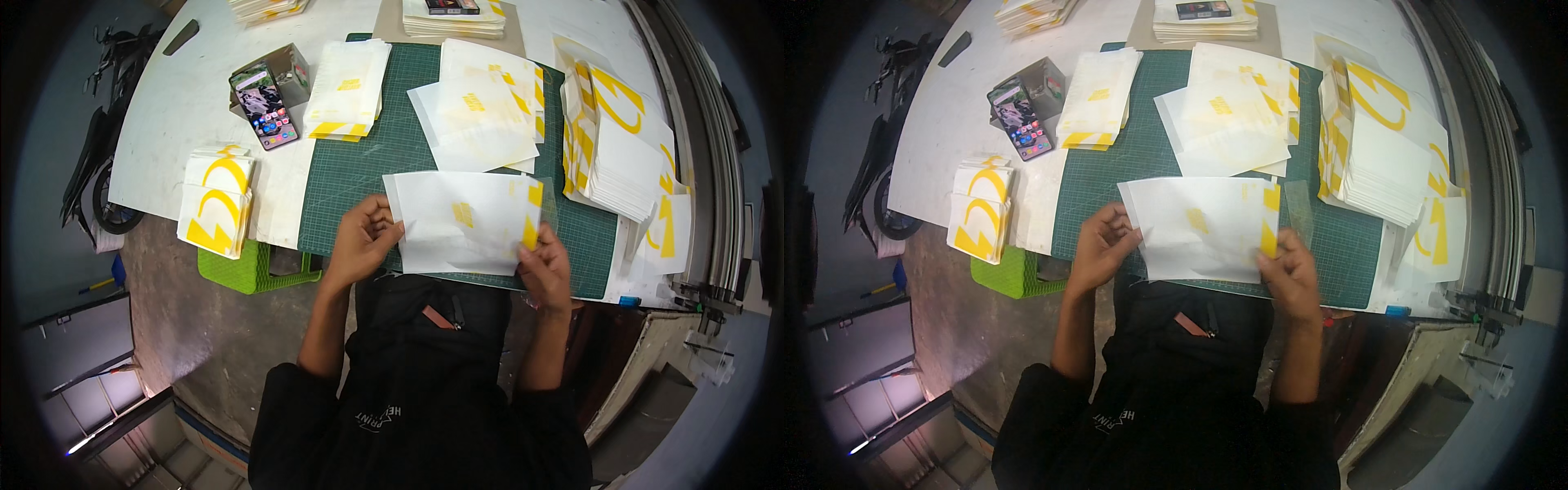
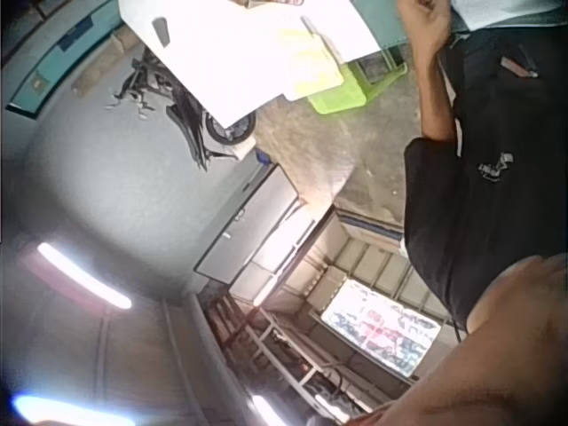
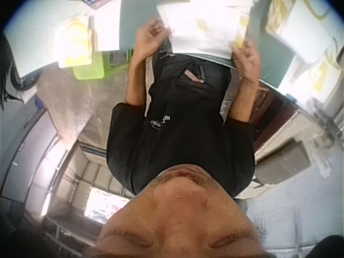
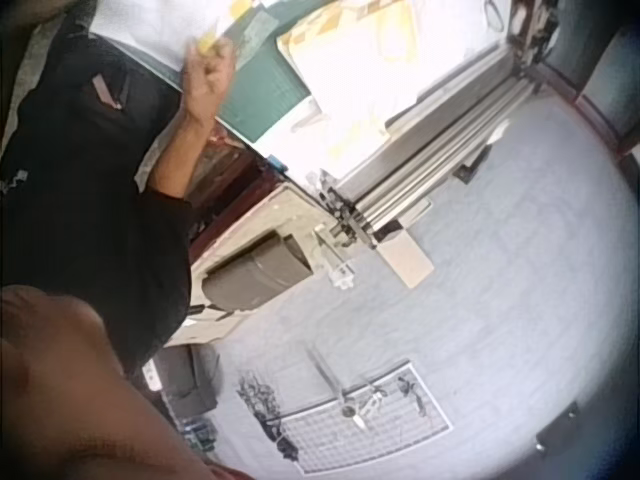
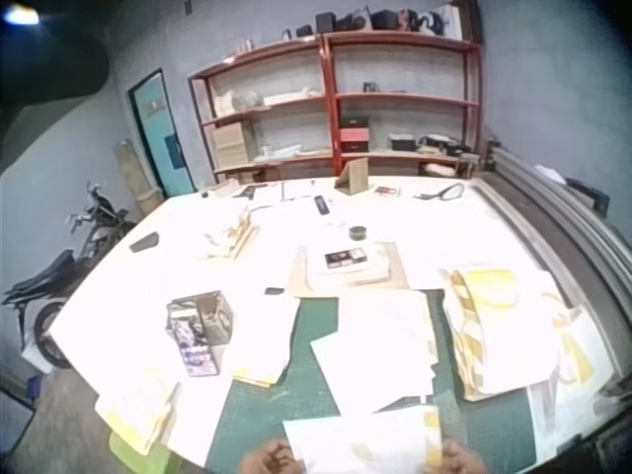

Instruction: The person repeatedly picks up white paper sheets with yellow printed designs from a stack, folds each sheet in half, and places the folded sheets into a growing pile on a green cutting mat. The process is continuous and repetitive throughout the clip.

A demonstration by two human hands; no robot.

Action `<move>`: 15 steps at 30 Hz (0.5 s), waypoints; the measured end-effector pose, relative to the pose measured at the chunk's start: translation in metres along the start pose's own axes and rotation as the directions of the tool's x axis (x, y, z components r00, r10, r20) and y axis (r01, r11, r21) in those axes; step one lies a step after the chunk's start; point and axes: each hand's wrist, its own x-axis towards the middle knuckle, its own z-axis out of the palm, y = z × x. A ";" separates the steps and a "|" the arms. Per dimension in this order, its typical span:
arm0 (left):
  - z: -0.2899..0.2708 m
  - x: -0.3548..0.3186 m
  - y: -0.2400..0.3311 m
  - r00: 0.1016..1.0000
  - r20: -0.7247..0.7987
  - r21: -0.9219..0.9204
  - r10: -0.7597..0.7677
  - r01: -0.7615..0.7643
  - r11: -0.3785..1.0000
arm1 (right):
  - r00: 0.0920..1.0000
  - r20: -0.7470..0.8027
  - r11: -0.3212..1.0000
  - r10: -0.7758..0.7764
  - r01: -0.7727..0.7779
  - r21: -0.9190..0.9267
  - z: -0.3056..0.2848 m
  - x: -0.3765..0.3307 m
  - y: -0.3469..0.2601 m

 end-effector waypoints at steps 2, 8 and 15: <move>0.007 0.002 0.007 1.000 0.012 -0.036 -0.021 0.021 0.999 | 0.996 0.029 0.966 0.084 -0.074 -0.246 0.001 0.000 0.006; -0.006 0.007 0.002 0.996 0.053 -0.038 -0.068 0.070 0.997 | 0.977 0.171 0.968 0.124 -0.157 0.198 -0.001 0.003 0.018; 0.007 0.008 0.002 0.985 -0.167 0.058 0.054 -0.044 0.997 | 0.980 0.140 0.945 0.138 -0.173 0.279 -0.006 0.008 0.024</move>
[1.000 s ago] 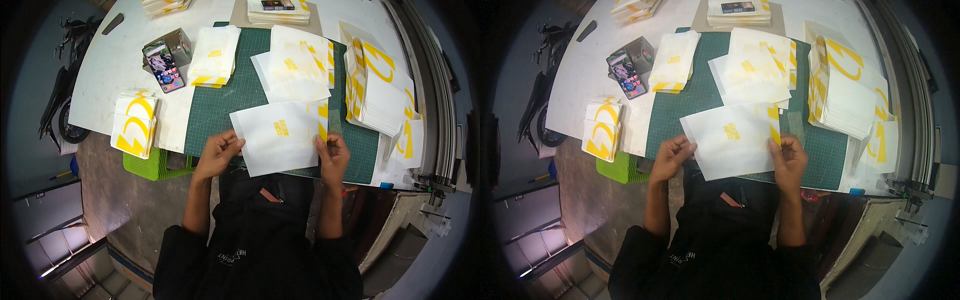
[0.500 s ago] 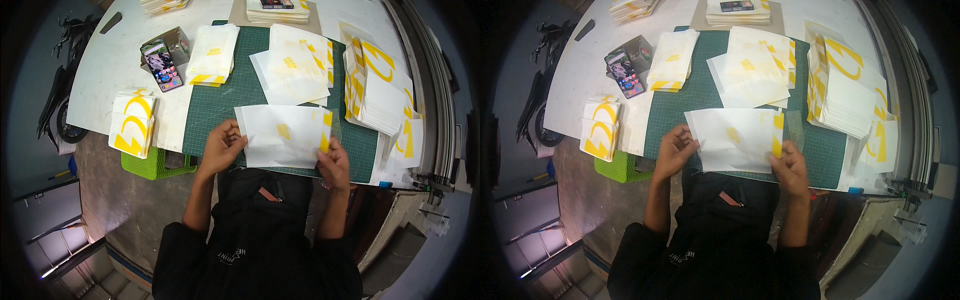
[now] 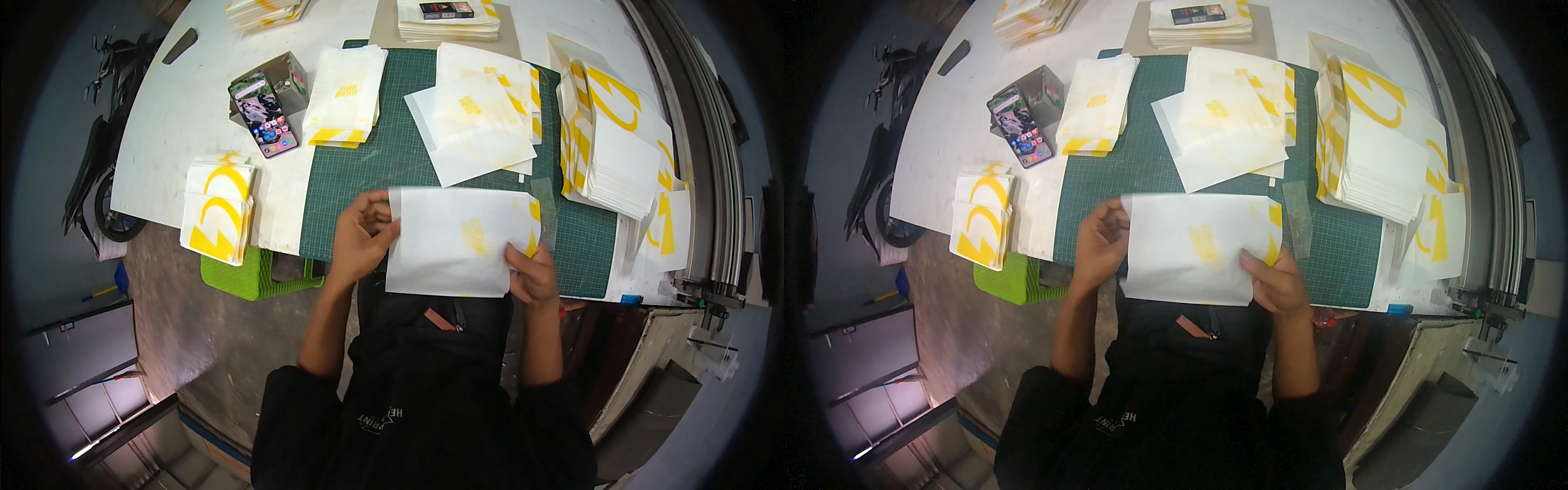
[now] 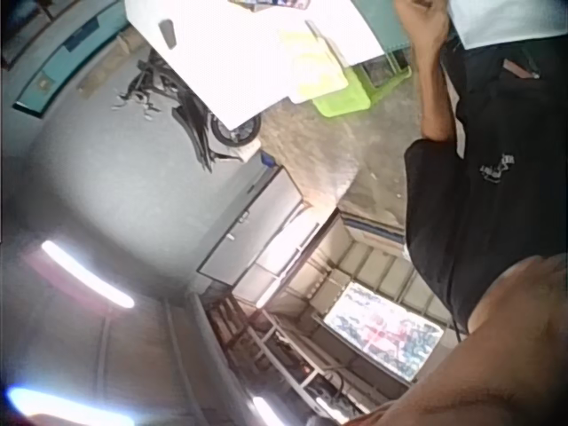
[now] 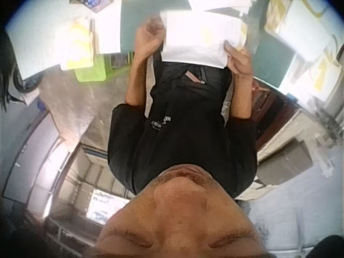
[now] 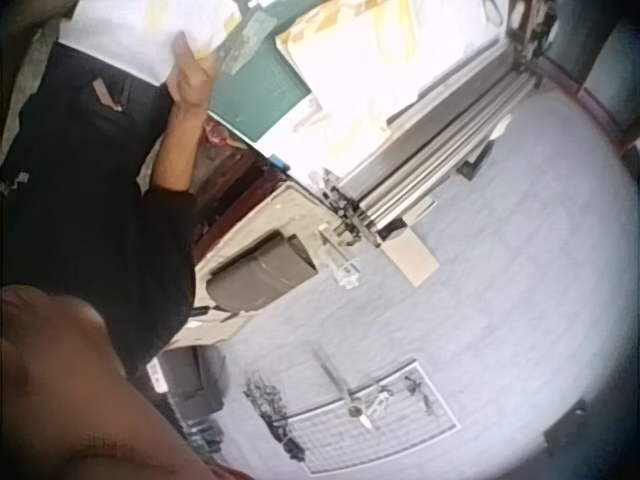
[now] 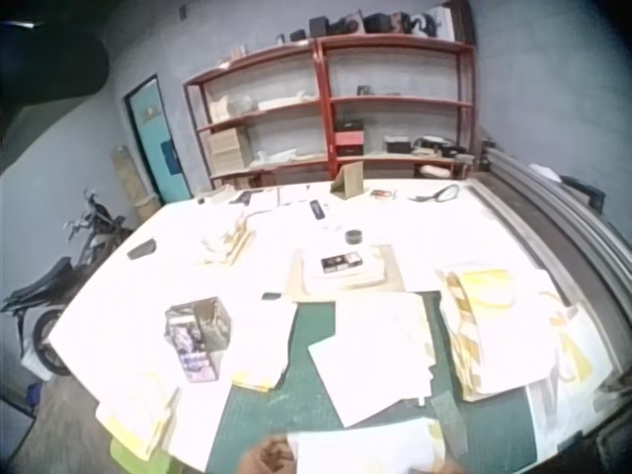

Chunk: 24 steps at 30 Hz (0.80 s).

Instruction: The person repeatedly picks up white paper sheets with yellow printed designs from a stack, folds each sheet in half, and places the folded sheets into a growing pile on a green cutting mat. The process is continuous and repetitive throughout the clip.

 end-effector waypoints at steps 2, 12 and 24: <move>0.003 -0.001 -0.006 0.982 -0.136 -0.014 0.129 -0.132 0.991 | 0.995 -0.056 0.997 -0.082 0.081 -0.013 0.013 0.010 0.005; 0.008 -0.011 0.025 0.987 -0.042 0.073 0.157 -0.154 0.985 | 0.972 -0.175 0.965 -0.159 0.115 -0.236 0.020 0.034 -0.002; 0.013 0.013 0.067 0.960 0.062 0.079 0.274 -0.278 0.957 | 0.921 -0.121 0.630 -0.370 0.153 -0.761 0.050 0.025 -0.053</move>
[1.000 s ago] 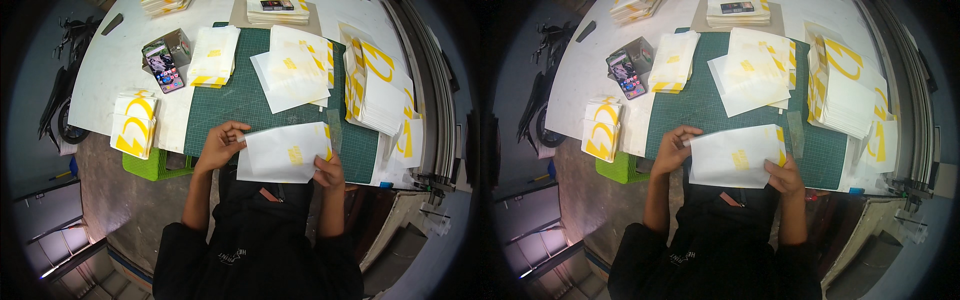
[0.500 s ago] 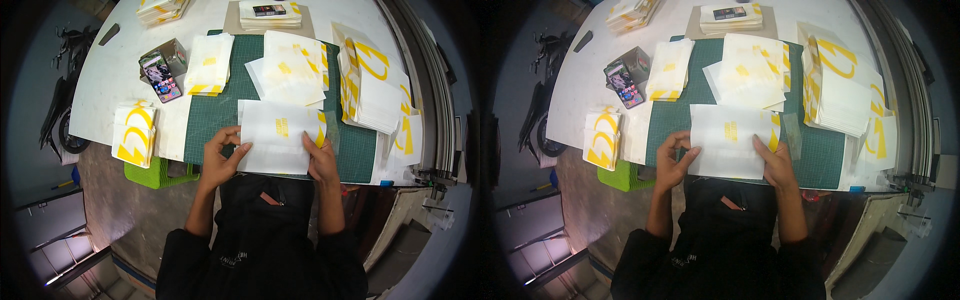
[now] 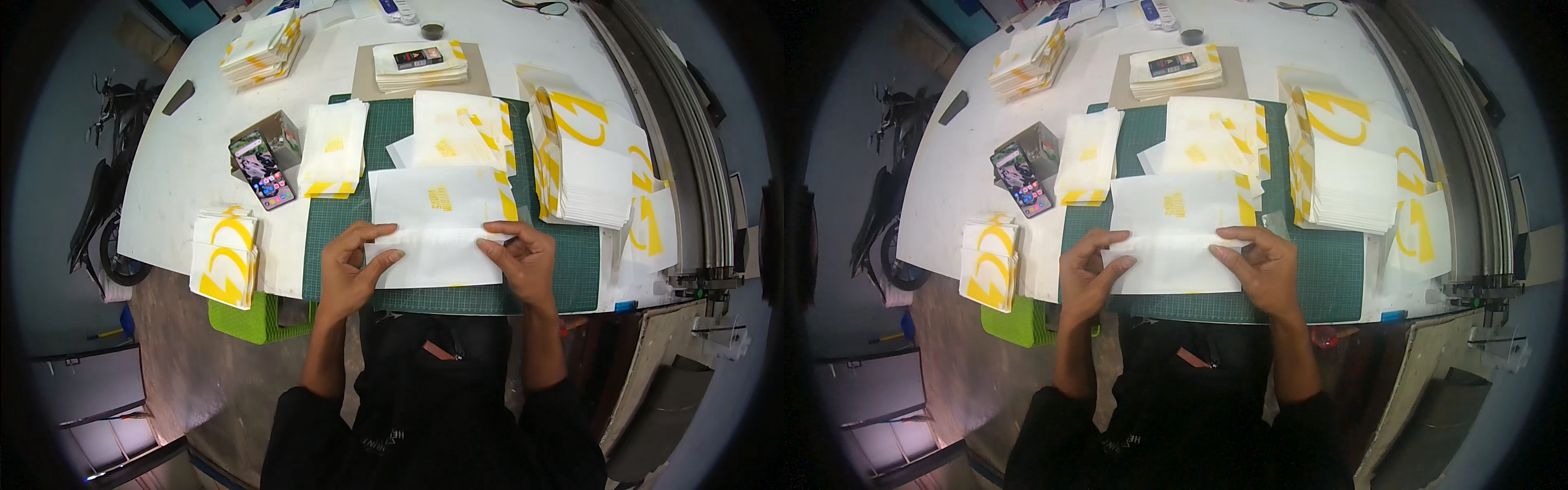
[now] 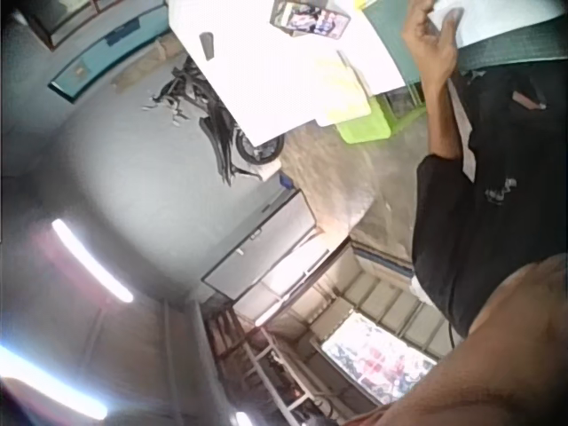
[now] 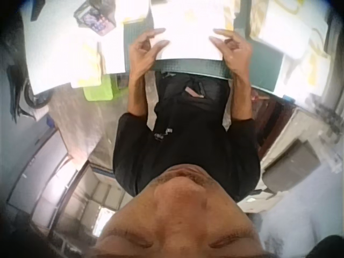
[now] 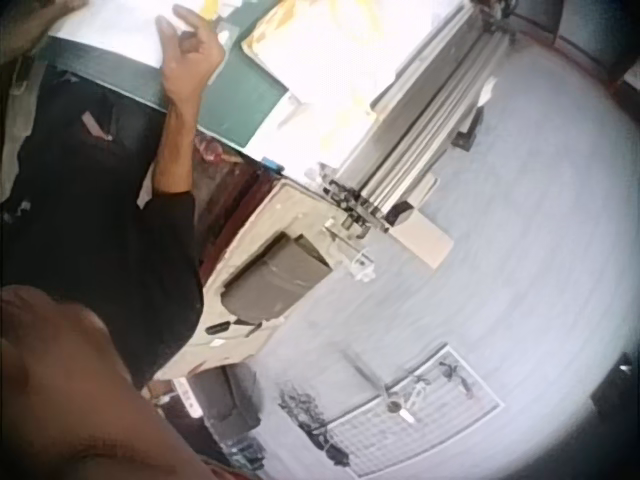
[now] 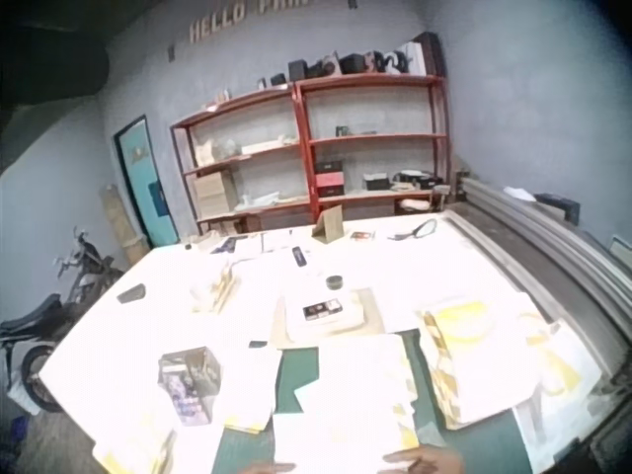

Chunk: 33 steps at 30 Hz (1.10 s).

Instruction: The person repeatedly picks up white paper sheets with yellow printed designs from a stack, folds each sheet in half, and places the folded sheets into a growing pile on a green cutting mat. The process is continuous and repetitive throughout the clip.

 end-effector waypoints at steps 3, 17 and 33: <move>-0.002 0.000 0.008 0.999 0.022 0.007 -0.048 0.048 0.999 | 0.976 -0.022 0.969 -0.216 0.218 0.118 -0.001 0.002 0.002; 0.001 -0.011 0.024 0.963 0.002 0.436 0.269 -0.243 0.866 | 0.927 -0.074 0.922 -0.367 0.353 -0.159 -0.005 -0.011 -0.006; -0.022 -0.008 0.034 0.876 0.270 0.528 0.400 -0.482 0.699 | 0.710 0.337 0.446 -0.619 0.670 -0.593 -0.009 -0.006 0.004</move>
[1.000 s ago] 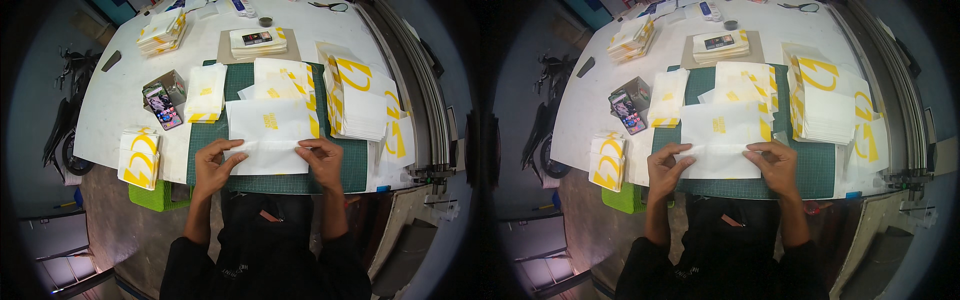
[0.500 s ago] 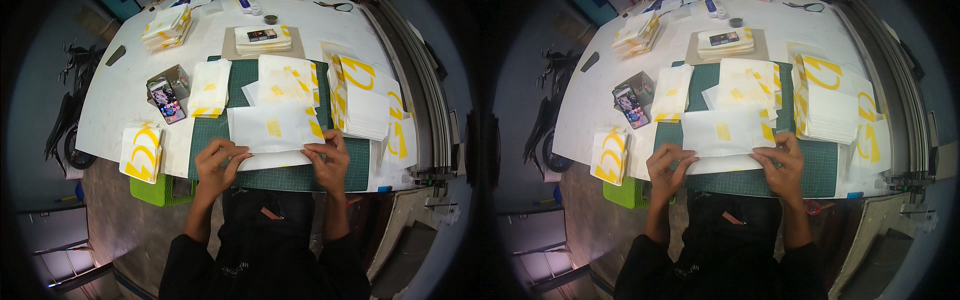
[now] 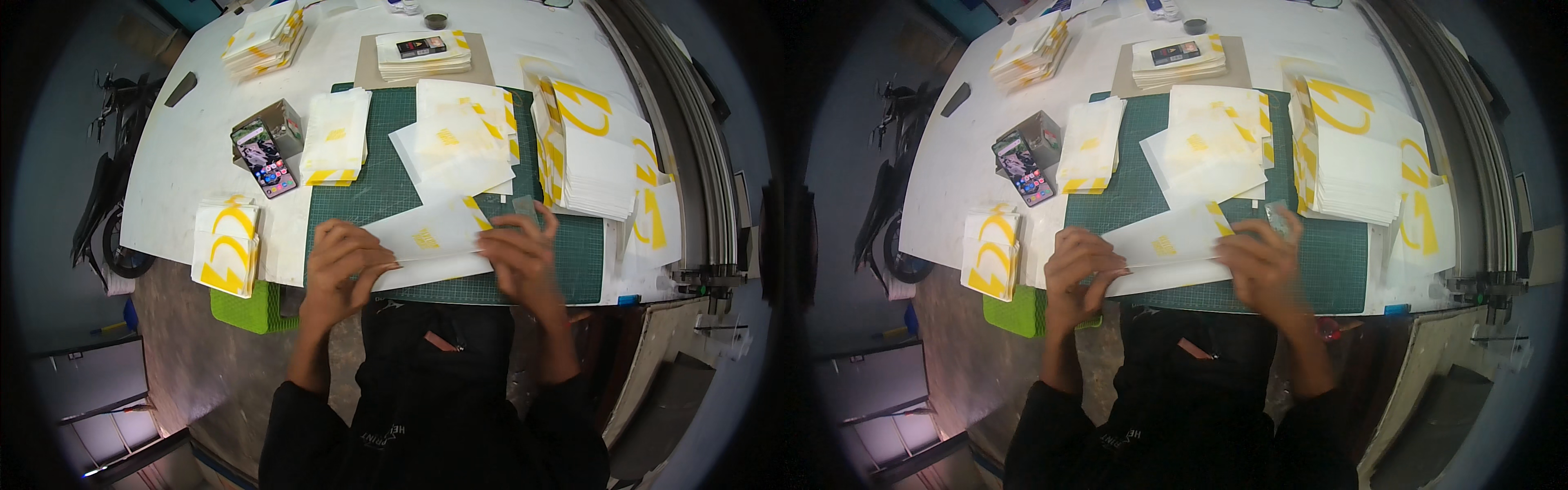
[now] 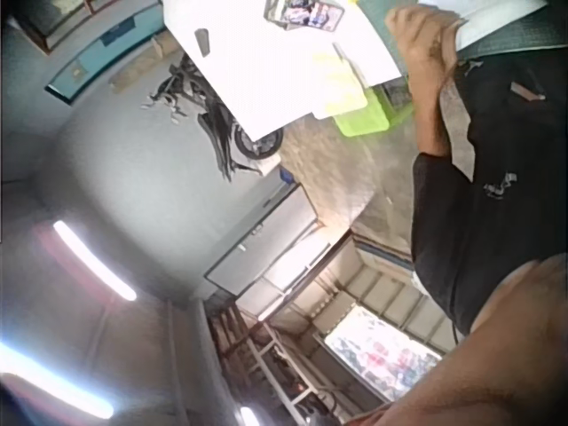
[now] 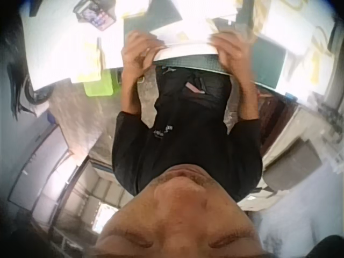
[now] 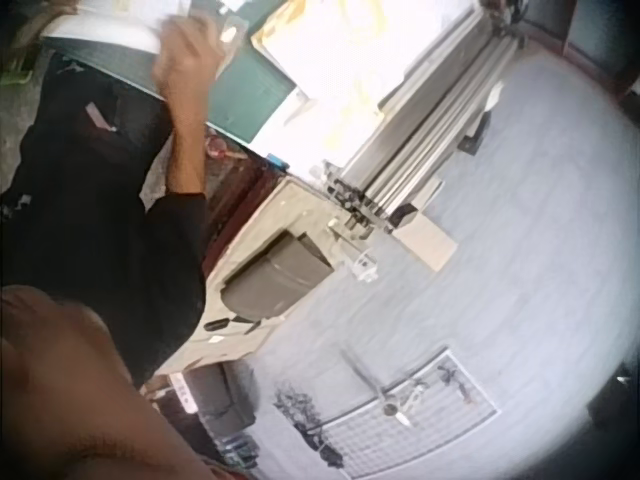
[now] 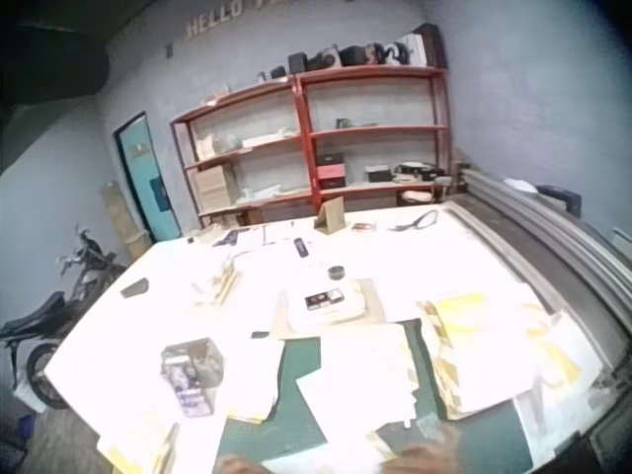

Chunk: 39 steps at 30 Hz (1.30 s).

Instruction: The person repeatedly picks up white paper sheets with yellow printed designs from a stack, folds each sheet in half, and places the folded sheets into a growing pile on a green cutting mat. The process is continuous and repetitive throughout the clip.

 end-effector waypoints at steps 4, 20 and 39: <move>-0.001 -0.012 -0.014 0.978 -0.011 -0.194 -0.209 0.203 0.960 | 0.944 -0.014 0.939 0.328 -0.325 0.117 -0.024 -0.026 0.020; 0.012 -0.013 0.009 0.869 0.110 -0.496 -0.482 0.468 0.731 | 0.953 0.109 0.772 0.284 -0.295 0.562 -0.010 0.010 -0.004; 0.045 -0.001 0.000 0.851 0.232 -0.697 -0.472 0.483 0.530 | 0.854 0.261 -0.187 0.450 -0.195 0.963 0.080 -0.019 -0.027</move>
